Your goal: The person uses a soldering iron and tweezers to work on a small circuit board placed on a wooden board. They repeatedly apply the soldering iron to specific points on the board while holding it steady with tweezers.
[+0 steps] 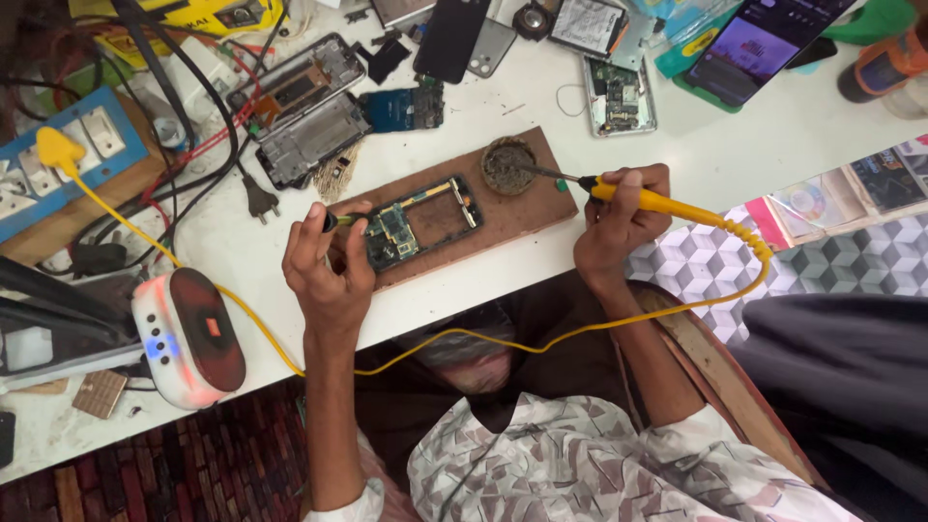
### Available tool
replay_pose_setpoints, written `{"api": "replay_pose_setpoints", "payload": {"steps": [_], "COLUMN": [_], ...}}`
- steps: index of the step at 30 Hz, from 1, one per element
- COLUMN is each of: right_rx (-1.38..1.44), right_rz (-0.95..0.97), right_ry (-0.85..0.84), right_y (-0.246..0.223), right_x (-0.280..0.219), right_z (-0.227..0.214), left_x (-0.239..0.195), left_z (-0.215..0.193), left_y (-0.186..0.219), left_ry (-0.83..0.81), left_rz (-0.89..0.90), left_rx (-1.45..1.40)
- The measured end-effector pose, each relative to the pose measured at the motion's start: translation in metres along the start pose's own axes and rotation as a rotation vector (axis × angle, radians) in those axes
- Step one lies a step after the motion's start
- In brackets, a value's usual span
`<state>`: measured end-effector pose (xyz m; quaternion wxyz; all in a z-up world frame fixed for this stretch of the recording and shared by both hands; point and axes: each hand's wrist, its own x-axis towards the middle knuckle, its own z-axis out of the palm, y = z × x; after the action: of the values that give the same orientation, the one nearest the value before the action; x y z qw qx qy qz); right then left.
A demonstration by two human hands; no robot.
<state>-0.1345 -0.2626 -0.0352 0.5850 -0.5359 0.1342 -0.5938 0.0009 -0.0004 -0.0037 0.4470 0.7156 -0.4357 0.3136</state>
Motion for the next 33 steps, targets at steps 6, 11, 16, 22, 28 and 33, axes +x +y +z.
{"api": "replay_pose_setpoints", "payload": {"steps": [6, 11, 16, 22, 28, 33], "right_rx": [-0.046, -0.021, -0.015, -0.005, 0.046, 0.039], "right_rz": [0.014, 0.021, 0.020, 0.023, 0.020, 0.024], "right_ry": [-0.008, -0.018, -0.012, -0.043, -0.063, -0.072], "right_y": [0.000, -0.001, 0.000, 0.005, 0.001, 0.002], "right_x": [-0.005, -0.001, 0.002, -0.002, -0.001, -0.001], "right_z": [-0.001, 0.002, 0.000, -0.003, 0.000, -0.004], "left_x": [-0.009, -0.003, -0.001, 0.001, 0.004, 0.003], "left_z": [0.000, 0.001, 0.001, -0.002, -0.002, 0.001], "left_y": [-0.003, -0.003, -0.002, 0.002, 0.005, 0.004], "left_ry": [0.036, 0.067, 0.038, 0.019, 0.040, 0.036], "left_rz": [0.021, 0.037, 0.047, 0.047, 0.048, 0.059], "left_rx": [0.051, 0.113, 0.031, 0.010, 0.024, 0.044]}}
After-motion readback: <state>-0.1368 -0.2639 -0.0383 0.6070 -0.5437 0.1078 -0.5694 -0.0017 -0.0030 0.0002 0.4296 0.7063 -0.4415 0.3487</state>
